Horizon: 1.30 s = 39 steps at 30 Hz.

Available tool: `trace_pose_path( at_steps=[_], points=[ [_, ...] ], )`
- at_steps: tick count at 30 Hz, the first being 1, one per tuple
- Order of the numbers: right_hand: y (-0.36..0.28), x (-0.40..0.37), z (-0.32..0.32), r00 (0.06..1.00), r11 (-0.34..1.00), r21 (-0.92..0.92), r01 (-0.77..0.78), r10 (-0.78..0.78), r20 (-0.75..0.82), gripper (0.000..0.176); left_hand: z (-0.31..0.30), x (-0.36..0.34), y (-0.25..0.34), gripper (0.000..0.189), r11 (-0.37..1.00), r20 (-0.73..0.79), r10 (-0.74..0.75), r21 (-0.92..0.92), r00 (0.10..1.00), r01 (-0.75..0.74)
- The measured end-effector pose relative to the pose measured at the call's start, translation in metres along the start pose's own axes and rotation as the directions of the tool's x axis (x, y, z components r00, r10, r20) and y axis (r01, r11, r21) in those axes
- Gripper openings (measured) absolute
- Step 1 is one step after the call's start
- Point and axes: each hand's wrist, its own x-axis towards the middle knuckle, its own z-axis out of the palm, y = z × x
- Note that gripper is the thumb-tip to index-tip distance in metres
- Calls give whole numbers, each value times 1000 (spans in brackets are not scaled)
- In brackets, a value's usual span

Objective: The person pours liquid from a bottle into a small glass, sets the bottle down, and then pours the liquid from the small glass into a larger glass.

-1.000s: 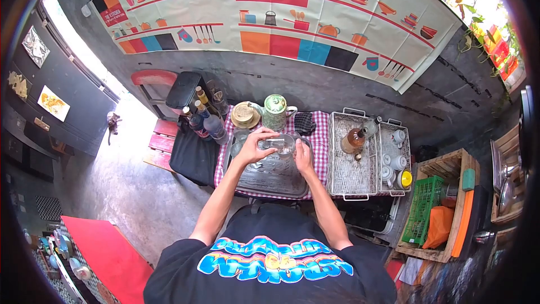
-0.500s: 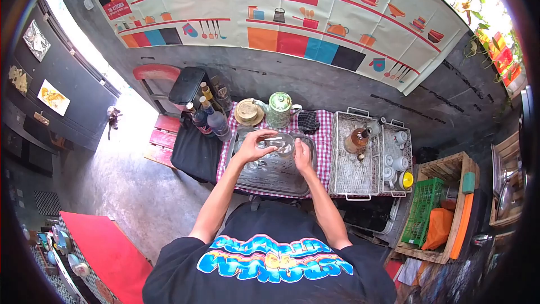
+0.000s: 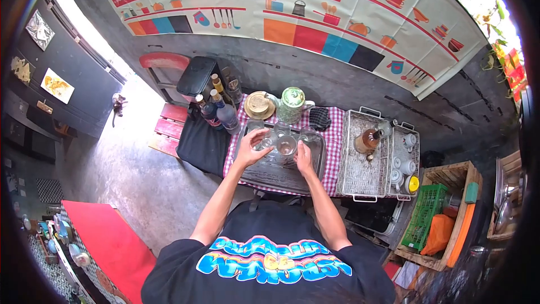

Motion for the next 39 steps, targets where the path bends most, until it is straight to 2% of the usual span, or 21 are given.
trace_pose_path(
  at_steps=[3,7,13,19,25,31,37,39],
  points=[
    [20,3,4,999,999,-23,-38,38,-6,43,-11,-7,-13,59,1000,-31,-6,-11,1000,6],
    [46,10,12,992,985,120,-121,124,-16,36,-25,-17,-26,60,999,-42,-53,-8,998,52],
    [74,19,21,972,958,197,-207,224,-69,30,-32,-22,-43,59,990,-38,-97,-111,995,92],
    [90,29,28,966,946,221,-236,254,-57,29,-31,-24,-44,58,966,-7,-187,-183,982,183],
    [85,32,27,964,938,257,-233,257,-62,29,-31,-23,-48,58,967,-8,-170,-195,985,165],
    [80,33,26,954,942,213,-261,285,-92,32,-29,-18,-48,59,969,5,-142,-203,990,140],
    [83,34,20,974,975,66,-212,216,-70,37,-27,-16,-49,58,971,25,-134,-194,991,137],
    [85,33,19,981,979,85,-184,189,-44,38,-26,-17,-51,60,967,42,-142,-206,989,148]
  ],
)
